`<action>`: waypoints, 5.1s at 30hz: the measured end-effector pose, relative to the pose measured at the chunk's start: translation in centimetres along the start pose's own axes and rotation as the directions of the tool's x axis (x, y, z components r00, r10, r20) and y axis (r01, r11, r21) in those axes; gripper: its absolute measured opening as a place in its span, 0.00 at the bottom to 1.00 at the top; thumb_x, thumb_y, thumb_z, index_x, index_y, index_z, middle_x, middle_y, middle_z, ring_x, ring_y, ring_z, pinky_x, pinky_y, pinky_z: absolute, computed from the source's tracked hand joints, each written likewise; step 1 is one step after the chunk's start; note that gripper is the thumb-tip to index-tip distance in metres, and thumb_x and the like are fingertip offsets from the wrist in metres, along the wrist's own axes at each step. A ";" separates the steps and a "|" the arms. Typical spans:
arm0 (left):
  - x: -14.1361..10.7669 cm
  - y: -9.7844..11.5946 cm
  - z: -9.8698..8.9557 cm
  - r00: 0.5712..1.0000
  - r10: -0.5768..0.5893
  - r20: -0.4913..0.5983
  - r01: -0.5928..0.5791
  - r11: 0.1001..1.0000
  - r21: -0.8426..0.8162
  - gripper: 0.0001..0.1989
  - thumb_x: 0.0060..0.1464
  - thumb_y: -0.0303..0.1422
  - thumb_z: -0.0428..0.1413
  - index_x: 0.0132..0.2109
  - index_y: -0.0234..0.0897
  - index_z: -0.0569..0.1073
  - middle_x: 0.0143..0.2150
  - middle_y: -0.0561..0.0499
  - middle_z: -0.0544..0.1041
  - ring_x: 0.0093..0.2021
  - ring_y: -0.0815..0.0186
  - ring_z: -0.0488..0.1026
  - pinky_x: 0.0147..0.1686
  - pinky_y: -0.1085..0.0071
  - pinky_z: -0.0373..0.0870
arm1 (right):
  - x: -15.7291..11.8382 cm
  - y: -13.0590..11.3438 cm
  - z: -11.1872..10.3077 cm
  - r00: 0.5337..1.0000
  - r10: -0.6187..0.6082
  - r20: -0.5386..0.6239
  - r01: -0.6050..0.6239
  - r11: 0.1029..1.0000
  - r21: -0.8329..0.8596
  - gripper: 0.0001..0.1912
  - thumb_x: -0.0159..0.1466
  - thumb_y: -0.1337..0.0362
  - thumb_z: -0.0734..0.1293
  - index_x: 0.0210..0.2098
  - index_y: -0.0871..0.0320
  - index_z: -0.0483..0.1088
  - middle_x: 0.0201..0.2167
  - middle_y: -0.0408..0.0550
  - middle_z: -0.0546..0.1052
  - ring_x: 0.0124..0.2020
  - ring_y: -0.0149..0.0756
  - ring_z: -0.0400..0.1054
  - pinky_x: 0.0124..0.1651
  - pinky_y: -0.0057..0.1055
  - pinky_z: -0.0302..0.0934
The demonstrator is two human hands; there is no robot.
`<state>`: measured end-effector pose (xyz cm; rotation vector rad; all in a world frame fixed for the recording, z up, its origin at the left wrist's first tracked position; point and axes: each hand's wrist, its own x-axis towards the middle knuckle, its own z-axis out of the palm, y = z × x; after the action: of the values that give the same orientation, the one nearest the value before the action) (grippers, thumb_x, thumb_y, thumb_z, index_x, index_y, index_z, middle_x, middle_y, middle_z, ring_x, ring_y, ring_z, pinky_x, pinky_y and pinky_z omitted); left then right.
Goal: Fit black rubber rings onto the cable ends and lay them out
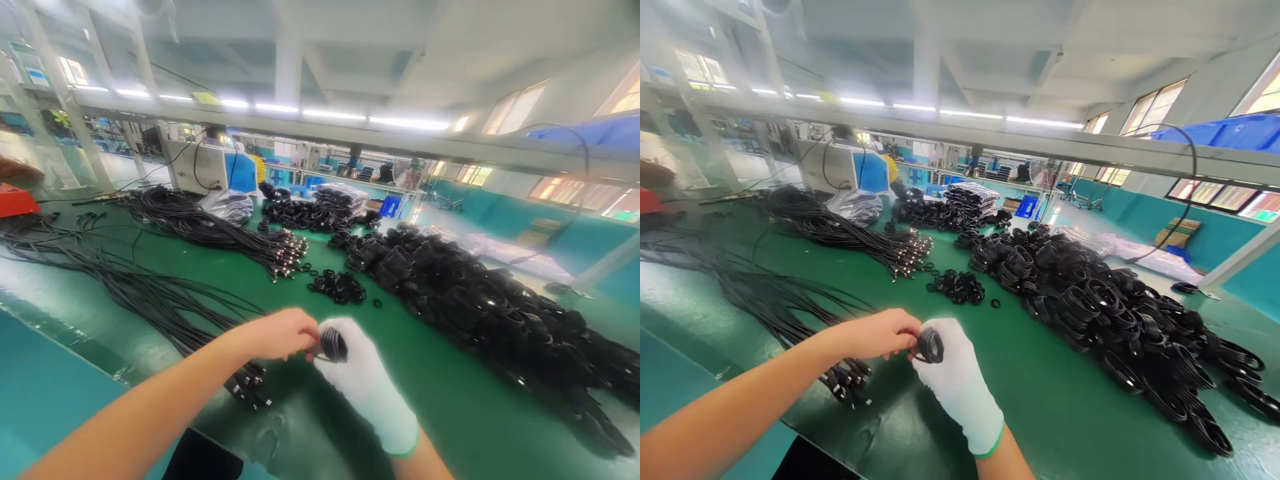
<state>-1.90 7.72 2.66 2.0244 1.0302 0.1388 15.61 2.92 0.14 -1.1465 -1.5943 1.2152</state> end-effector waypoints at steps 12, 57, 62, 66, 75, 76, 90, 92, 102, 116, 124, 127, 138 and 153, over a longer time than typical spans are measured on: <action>-1.7 1.6 0.4 0.963 -0.072 -0.261 -0.149 0.664 -0.733 0.08 0.46 0.29 0.57 0.35 0.31 0.69 0.28 0.49 0.74 0.27 0.69 0.72 0.32 0.70 0.71 | 0.0 1.7 0.8 0.912 -0.199 0.358 -0.118 0.709 0.695 0.31 0.50 0.65 0.70 0.51 0.55 0.57 0.21 0.41 0.72 0.16 0.26 0.61 0.19 0.22 0.53; 0.4 0.8 1.7 0.900 -0.158 -0.405 -0.028 0.908 -0.418 0.17 0.39 0.40 0.62 0.35 0.35 0.71 0.26 0.55 0.70 0.23 0.71 0.66 0.20 0.77 0.60 | 0.7 1.5 1.7 0.967 -0.007 0.256 -0.143 0.814 0.563 0.15 0.58 0.65 0.64 0.44 0.60 0.62 0.30 0.45 0.70 0.28 0.31 0.67 0.29 0.29 0.64; -1.0 1.0 2.2 0.867 -0.144 -0.478 -0.141 0.848 -0.512 0.11 0.52 0.39 0.52 0.36 0.34 0.69 0.27 0.54 0.71 0.22 0.73 0.65 0.21 0.76 0.63 | 0.7 1.0 1.4 0.962 -0.007 0.274 -0.173 0.761 0.625 0.17 0.57 0.67 0.66 0.45 0.59 0.62 0.42 0.49 0.67 0.38 0.34 0.66 0.36 0.34 0.66; -1.9 0.7 3.5 0.901 -0.161 -0.402 -0.131 0.783 -0.607 0.07 0.49 0.34 0.54 0.32 0.33 0.69 0.23 0.55 0.67 0.22 0.73 0.63 0.21 0.77 0.62 | 0.7 0.8 1.4 0.928 -0.080 0.364 -0.181 0.758 0.627 0.17 0.59 0.64 0.65 0.47 0.60 0.62 0.38 0.49 0.68 0.39 0.36 0.67 0.39 0.37 0.66; -2.0 0.2 5.1 0.912 -0.182 -0.368 -0.143 0.700 -0.700 0.07 0.47 0.30 0.55 0.26 0.33 0.65 0.23 0.56 0.66 0.23 0.75 0.60 0.24 0.78 0.58 | 0.6 1.7 1.1 0.907 -0.016 0.420 -0.254 0.776 0.577 0.21 0.54 0.71 0.69 0.47 0.61 0.64 0.46 0.53 0.68 0.42 0.42 0.67 0.47 0.47 0.64; -2.0 0.1 5.1 0.917 -0.171 -0.361 -0.149 0.693 -0.706 0.07 0.48 0.31 0.54 0.26 0.33 0.65 0.23 0.56 0.66 0.23 0.75 0.61 0.25 0.77 0.59 | 0.6 1.9 1.1 0.903 -0.017 0.430 -0.267 0.763 0.589 0.21 0.55 0.70 0.69 0.48 0.61 0.64 0.45 0.53 0.68 0.43 0.42 0.67 0.47 0.48 0.64; -1.8 0.1 5.3 0.657 0.097 -0.748 -0.089 0.995 0.050 0.18 0.45 0.18 0.47 0.39 0.40 0.72 0.39 0.53 0.71 0.36 0.69 0.69 0.40 0.73 0.65 | 0.4 1.4 1.3 0.904 0.077 0.420 -0.325 0.762 0.560 0.24 0.54 0.69 0.70 0.50 0.58 0.63 0.48 0.53 0.66 0.50 0.47 0.63 0.44 0.46 0.66; -1.4 -0.4 5.8 0.618 0.111 -0.779 -0.096 0.993 0.065 0.17 0.45 0.17 0.47 0.37 0.39 0.73 0.35 0.53 0.71 0.35 0.70 0.69 0.38 0.74 0.66 | 0.3 1.3 1.5 0.909 0.066 0.411 -0.314 0.758 0.572 0.26 0.53 0.68 0.70 0.51 0.58 0.63 0.49 0.53 0.66 0.50 0.47 0.63 0.45 0.46 0.66; -0.1 -0.6 4.2 0.635 0.037 -0.772 -0.151 0.985 -0.077 0.13 0.45 0.19 0.50 0.34 0.39 0.75 0.32 0.54 0.73 0.32 0.70 0.69 0.35 0.73 0.67 | 0.6 1.8 1.7 0.924 -0.003 0.382 -0.286 0.658 0.697 0.22 0.56 0.66 0.69 0.50 0.58 0.64 0.46 0.52 0.69 0.45 0.40 0.67 0.42 0.37 0.66; -1.2 -2.4 0.5 0.928 0.158 -0.339 -0.310 0.832 -0.460 0.19 0.44 0.27 0.58 0.46 0.38 0.74 0.47 0.48 0.74 0.48 0.60 0.69 0.51 0.64 0.64 | 0.8 2.3 2.0 0.887 0.012 0.462 -0.409 0.486 0.772 0.16 0.62 0.62 0.61 0.46 0.66 0.67 0.38 0.53 0.70 0.35 0.36 0.69 0.34 0.32 0.67; -0.7 -2.4 1.2 0.884 0.068 -0.462 -0.263 0.890 -0.372 0.17 0.43 0.26 0.59 0.44 0.38 0.75 0.45 0.48 0.75 0.48 0.61 0.70 0.51 0.65 0.63 | 1.1 3.2 2.6 0.938 0.040 0.345 -0.286 0.653 0.701 0.15 0.58 0.62 0.65 0.44 0.60 0.65 0.35 0.48 0.68 0.28 0.29 0.65 0.25 0.27 0.62; -0.4 -2.8 1.4 0.866 0.046 -0.498 -0.263 0.888 -0.376 0.16 0.44 0.29 0.59 0.44 0.37 0.75 0.45 0.48 0.75 0.48 0.61 0.70 0.50 0.65 0.65 | 1.3 2.7 2.4 0.966 0.153 0.210 -0.240 0.836 0.494 0.27 0.53 0.63 0.69 0.50 0.58 0.60 0.34 0.47 0.68 0.28 0.33 0.66 0.27 0.32 0.64; -0.6 -4.2 1.6 0.819 -0.110 -0.563 -0.165 0.895 -0.414 0.13 0.53 0.38 0.53 0.42 0.35 0.73 0.41 0.48 0.77 0.41 0.63 0.74 0.44 0.67 0.68 | 2.0 4.0 -3.2 0.972 0.191 -0.136 -0.234 0.749 -0.620 0.35 0.46 0.65 0.69 0.54 0.59 0.65 0.50 0.57 0.69 0.52 0.55 0.60 0.54 0.50 0.52; 0.0 -4.6 1.9 0.831 -0.108 -0.546 -0.078 0.949 -0.305 0.13 0.51 0.39 0.52 0.39 0.37 0.75 0.38 0.49 0.78 0.40 0.61 0.74 0.43 0.67 0.69 | 2.1 3.5 -3.0 0.976 0.179 -0.123 -0.216 0.832 -0.510 0.36 0.45 0.66 0.70 0.55 0.58 0.64 0.54 0.55 0.66 0.55 0.52 0.56 0.59 0.48 0.46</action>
<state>-3.88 7.94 -1.94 1.7047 1.2799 0.8808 18.56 6.07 -2.52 -1.7158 -1.8461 0.8653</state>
